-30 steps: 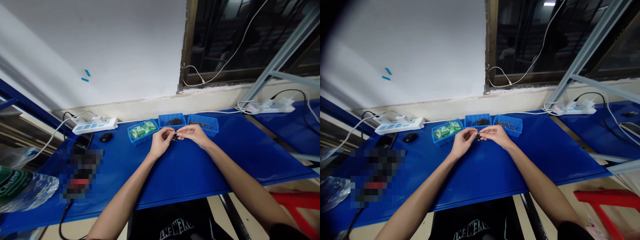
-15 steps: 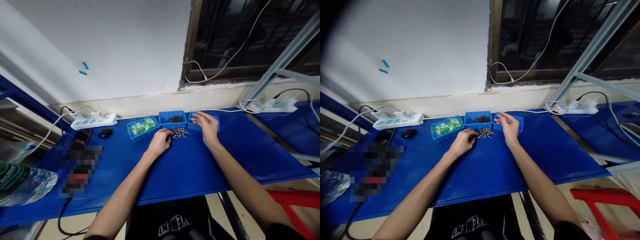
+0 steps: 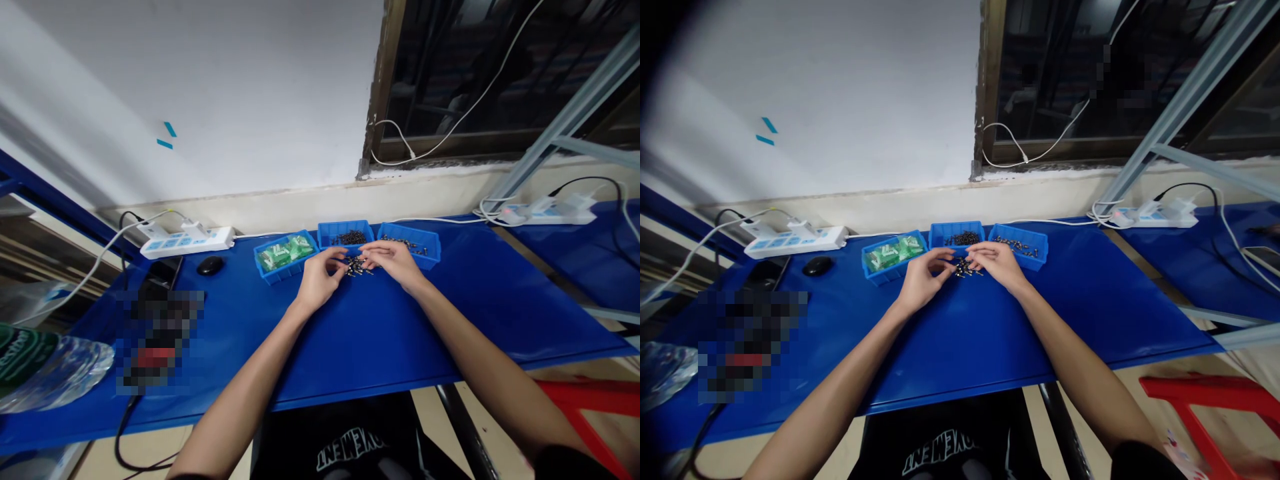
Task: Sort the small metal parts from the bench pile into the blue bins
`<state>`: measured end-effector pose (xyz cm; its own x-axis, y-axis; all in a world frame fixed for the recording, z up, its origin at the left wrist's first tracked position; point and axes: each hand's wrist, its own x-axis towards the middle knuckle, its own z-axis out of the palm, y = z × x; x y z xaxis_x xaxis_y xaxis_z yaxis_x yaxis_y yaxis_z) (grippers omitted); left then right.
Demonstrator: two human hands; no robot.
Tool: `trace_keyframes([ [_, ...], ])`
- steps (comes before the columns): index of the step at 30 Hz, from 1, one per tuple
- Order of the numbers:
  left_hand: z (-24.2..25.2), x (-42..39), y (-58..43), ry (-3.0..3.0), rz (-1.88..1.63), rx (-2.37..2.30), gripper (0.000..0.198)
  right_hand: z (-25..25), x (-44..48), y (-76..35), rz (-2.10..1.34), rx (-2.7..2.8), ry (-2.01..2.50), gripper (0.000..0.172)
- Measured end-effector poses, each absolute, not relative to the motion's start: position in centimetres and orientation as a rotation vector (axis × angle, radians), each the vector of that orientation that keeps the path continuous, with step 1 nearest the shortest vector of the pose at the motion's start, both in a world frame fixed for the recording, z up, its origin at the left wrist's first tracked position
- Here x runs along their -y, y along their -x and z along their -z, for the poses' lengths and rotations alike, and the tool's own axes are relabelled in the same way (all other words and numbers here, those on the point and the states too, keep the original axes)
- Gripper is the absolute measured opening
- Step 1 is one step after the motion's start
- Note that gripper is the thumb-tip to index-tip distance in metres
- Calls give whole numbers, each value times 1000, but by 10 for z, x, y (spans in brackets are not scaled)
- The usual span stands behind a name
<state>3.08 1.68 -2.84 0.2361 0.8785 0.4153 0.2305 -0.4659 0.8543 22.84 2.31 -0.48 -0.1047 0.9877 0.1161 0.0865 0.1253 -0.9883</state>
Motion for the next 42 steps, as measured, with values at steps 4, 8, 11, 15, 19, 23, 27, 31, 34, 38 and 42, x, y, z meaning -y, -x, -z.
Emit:
trace_keyframes([
  [4,24,-16,-32,-1618,-1294,-959,51,4,-19,-225,-1244,1564,1068,32],
  [8,23,-16,-31,-1526,-1299,-978,60,4,-17,-222,-1315,1536,1038,31],
  [11,23,-16,-30,-1533,-1291,-991,62,6,-17,-221,-1344,1484,1040,35],
  [15,23,-15,-30,-1557,-1288,-981,60,8,-18,-222,-1431,1460,1051,34],
  [19,25,-18,-30,-1676,-1310,-995,38,8,-19,-222,-1445,1356,1052,33],
  [23,28,-19,-28,-2050,-1227,-1080,17,5,-19,-226,-1406,1264,1059,35],
  [27,32,-19,-25,-2401,-951,-1171,22,1,-21,-231,-1302,1219,1053,34],
  [31,35,-19,-24,-2530,-763,-1238,27,0,-25,-237,-1005,1055,1141,26],
  [34,35,-19,-24,-2568,-706,-1293,25,-2,-27,-241,-790,868,1183,22],
  [38,29,-16,-25,-2544,-626,-1384,19,-5,-27,-241,-731,765,1166,18],
  [42,23,-13,-26,-2485,-599,-1455,17,-7,-24,-235,-771,817,1141,18],
])
